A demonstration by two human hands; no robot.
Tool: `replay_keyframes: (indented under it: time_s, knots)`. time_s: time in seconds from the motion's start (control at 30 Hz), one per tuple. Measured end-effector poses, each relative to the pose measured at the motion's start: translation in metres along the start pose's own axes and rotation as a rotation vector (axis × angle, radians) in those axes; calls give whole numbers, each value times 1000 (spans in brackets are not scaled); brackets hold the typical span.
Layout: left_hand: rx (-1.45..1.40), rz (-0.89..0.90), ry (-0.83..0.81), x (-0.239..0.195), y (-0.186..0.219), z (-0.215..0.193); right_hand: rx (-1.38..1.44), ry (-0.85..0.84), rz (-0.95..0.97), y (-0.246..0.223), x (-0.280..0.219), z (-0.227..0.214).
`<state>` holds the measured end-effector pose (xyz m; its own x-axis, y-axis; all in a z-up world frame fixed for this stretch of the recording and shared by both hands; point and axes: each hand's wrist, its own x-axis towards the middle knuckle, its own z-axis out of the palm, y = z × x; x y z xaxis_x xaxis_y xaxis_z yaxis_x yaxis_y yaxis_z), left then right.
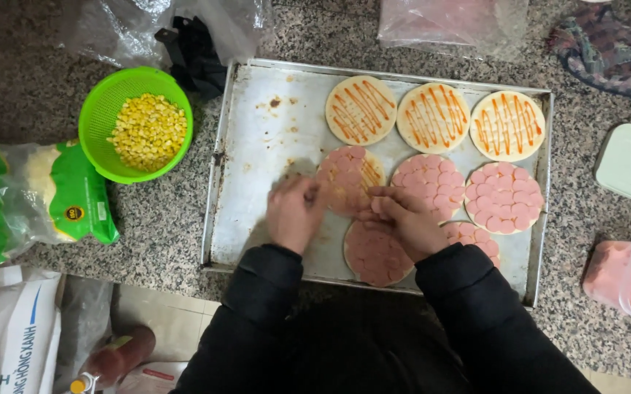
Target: The person places slices of processed meat onto small round pizza bases arranged on a metal baking tray. The bases already have sauce applied. The person handles the meat slices by hand and arranges them in overlapping patterns on each base.
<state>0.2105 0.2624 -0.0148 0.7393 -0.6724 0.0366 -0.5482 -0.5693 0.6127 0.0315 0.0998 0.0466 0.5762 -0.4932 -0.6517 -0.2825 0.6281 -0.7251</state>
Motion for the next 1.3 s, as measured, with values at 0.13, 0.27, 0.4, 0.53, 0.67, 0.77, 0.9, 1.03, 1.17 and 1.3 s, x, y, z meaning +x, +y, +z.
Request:
replay_keyframes:
  time_s: [0.13,0.27,0.4,0.53,0.67,0.77,0.9,1.03,1.17,1.3]
  knots:
    - [19,-9,-30,4,-7,16,43,43,2,-1,-4,-3]
    - [14,115,-122,3,6,38,70,36,3,5,-1,-6]
    - [182,183,38,0,20,35,67,11,-22,6,-3,-5]
    - [234,214,120,1,16,47,52,-3,-58,23,4,-15]
    - [276,253,207,2,4,64,40,-1,-54,23,4,-14]
    - [295,273,234,2,2,65,33,10,-32,25,6,-12]
    - [98,236,138,0,29,32,56,52,-9,29,13,-15]
    - [-165,256,-91,-2,61,-3,84,59,-2,20,10,-2]
    - [-196,336,-100,-2,63,-4,34,47,-17,19,10,2]
    - [-128,285,-113,3,56,-8,47,77,-17,39,26,-7]
